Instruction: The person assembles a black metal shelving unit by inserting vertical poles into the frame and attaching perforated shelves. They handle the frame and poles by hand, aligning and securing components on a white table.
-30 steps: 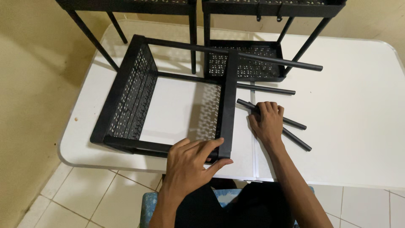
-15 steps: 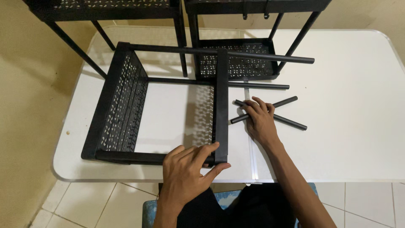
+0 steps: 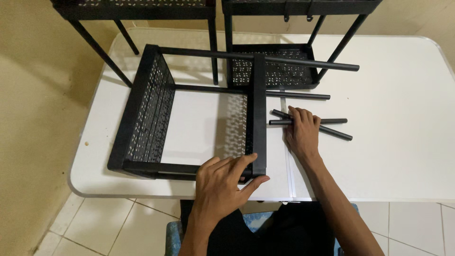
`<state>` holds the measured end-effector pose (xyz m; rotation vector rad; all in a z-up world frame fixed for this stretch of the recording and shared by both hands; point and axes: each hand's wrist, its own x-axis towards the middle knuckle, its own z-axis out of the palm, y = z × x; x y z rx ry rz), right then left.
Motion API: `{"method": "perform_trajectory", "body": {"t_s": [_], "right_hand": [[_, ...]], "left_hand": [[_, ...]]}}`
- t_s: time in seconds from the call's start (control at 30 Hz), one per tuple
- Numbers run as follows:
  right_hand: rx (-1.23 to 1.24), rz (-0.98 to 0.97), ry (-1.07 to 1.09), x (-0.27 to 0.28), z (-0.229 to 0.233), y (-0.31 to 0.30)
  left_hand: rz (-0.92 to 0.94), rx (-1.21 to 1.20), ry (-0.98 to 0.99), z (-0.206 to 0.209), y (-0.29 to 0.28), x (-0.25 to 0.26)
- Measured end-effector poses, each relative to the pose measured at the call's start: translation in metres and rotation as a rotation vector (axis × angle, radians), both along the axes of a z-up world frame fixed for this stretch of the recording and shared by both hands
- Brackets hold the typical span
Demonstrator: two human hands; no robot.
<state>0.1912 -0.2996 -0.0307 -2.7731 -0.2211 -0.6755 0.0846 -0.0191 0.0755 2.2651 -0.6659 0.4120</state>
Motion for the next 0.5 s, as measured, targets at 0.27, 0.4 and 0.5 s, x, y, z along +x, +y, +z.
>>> {"method": "perform_trajectory", "body": {"t_s": [0.27, 0.4, 0.5], "right_hand": [[0.092, 0.027, -0.051, -0.004, 0.009, 0.003], [0.132, 0.054, 0.008, -0.003, 0.006, 0.002], [0.105, 0.027, -0.012, -0.001, 0.000, -0.001]], "left_hand": [[0.024, -0.020, -0.036, 0.005, -0.001, -0.001], [0.025, 0.007, -0.020, 0.006, -0.001, -0.002], [0.033, 0.016, -0.034, 0.010, -0.002, 0.000]]}}
